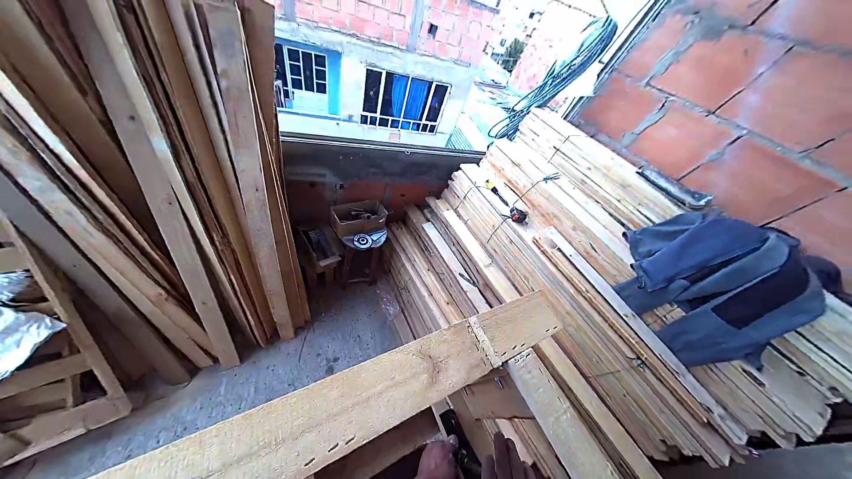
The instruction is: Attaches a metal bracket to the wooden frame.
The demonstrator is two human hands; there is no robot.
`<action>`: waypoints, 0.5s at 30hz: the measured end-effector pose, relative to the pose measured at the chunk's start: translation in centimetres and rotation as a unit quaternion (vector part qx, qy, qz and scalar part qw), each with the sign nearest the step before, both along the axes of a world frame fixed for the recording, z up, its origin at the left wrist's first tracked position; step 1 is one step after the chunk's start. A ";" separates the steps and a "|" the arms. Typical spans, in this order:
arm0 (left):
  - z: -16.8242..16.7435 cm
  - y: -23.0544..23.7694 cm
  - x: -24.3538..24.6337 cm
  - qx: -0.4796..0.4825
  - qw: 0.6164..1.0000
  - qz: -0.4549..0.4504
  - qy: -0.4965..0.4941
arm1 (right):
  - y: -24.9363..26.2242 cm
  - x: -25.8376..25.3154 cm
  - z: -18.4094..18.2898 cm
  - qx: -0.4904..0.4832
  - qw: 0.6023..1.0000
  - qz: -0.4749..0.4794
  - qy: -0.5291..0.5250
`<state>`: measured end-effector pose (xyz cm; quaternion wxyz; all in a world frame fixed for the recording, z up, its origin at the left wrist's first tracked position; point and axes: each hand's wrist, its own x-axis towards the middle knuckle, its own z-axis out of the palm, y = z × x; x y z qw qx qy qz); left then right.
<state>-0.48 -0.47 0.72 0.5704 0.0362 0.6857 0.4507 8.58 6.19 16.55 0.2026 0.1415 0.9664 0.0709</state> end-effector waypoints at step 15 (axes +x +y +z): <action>-0.7 0.0 0.3 0.014 1.000 -0.010 -0.023 | 1.9 -3.6 1.7 -0.085 0.983 0.053 -0.156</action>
